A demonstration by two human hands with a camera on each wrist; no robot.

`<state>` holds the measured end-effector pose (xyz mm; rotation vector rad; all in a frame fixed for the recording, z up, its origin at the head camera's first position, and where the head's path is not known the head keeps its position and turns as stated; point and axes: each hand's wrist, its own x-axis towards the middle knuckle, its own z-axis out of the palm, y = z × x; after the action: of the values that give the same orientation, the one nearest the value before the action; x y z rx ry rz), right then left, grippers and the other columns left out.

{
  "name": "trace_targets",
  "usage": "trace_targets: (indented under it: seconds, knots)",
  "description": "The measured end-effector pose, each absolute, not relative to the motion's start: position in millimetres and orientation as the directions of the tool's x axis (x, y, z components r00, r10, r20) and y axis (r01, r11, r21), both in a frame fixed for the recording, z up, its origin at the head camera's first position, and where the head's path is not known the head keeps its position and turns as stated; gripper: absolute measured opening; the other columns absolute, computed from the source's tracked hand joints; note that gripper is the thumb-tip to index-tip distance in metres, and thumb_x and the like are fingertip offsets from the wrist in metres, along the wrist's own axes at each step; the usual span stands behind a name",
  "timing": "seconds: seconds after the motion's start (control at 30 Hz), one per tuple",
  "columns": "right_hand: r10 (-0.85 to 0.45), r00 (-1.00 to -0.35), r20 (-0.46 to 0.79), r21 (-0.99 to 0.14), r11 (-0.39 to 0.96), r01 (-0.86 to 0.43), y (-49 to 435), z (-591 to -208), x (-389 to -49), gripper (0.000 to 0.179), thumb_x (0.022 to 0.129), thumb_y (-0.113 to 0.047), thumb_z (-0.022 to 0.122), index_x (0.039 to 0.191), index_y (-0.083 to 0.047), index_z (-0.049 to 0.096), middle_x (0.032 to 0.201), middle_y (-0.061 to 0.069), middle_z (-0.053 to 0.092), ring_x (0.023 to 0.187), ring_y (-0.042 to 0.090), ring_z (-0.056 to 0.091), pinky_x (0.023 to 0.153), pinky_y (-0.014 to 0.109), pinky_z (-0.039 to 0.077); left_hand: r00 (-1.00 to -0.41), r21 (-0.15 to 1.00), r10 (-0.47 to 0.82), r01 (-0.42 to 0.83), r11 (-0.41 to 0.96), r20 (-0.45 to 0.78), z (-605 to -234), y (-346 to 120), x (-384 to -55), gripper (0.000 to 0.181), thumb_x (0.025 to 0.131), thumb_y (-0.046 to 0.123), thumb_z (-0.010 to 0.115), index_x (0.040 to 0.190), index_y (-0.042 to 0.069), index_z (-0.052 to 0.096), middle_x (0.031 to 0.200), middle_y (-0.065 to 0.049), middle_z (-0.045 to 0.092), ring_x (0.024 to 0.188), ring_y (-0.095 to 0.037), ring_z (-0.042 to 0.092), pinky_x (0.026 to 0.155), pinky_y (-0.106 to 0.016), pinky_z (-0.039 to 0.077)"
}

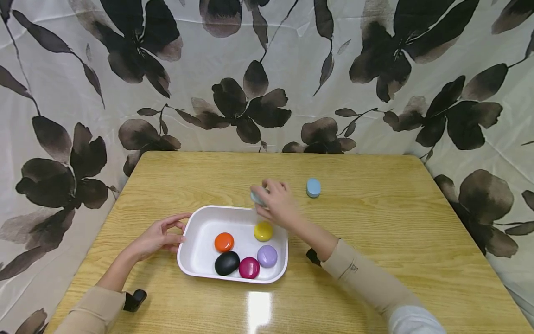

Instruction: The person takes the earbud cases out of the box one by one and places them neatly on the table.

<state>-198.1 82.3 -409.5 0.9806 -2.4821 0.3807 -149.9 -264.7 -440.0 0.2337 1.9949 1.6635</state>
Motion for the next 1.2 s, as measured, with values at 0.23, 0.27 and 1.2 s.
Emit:
trace_targets:
  seconds: [0.23,0.27,1.2]
  knots:
    - [-0.281,-0.834,0.475,-0.232,0.874,-0.427,139,-420,-232,0.038,0.082,-0.019,0.062,0.118,-0.011,0.053,0.102,0.018,0.049,0.09,0.031,0.048,0.081,0.052,0.033,-0.848,0.954,0.452,-0.189,0.232,-0.278,-440,-264,-149,0.066,0.085,0.003,0.061,0.141,-0.002,0.026,0.107,-0.019,0.043,0.077,-0.017,0.062,0.064,-0.036,0.057]
    - [-0.237,-0.852,0.467,-0.242,0.892,-0.381,148,-424,-237,0.038,0.083,-0.018,0.062,0.118,-0.01,0.053,0.102,0.019,0.049,0.09,0.033,0.048,0.08,0.052,0.032,-0.848,0.954,0.451,-0.19,0.232,-0.278,-440,-264,-149,0.066,0.085,0.003,0.061,0.141,-0.002,0.025,0.108,-0.02,0.042,0.077,-0.017,0.062,0.064,-0.036,0.057]
    - [0.137,-0.987,-0.078,-0.287,0.946,0.154,230,-465,-262,0.048,0.094,-0.024,0.046,0.129,0.004,0.031,0.118,0.035,0.029,0.106,0.051,0.036,0.093,0.065,0.019,-0.853,0.952,0.441,-0.19,0.24,-0.281,-441,-263,-146,0.067,0.085,0.003,0.061,0.141,-0.002,0.025,0.11,-0.022,0.041,0.076,-0.017,0.061,0.064,-0.036,0.057]
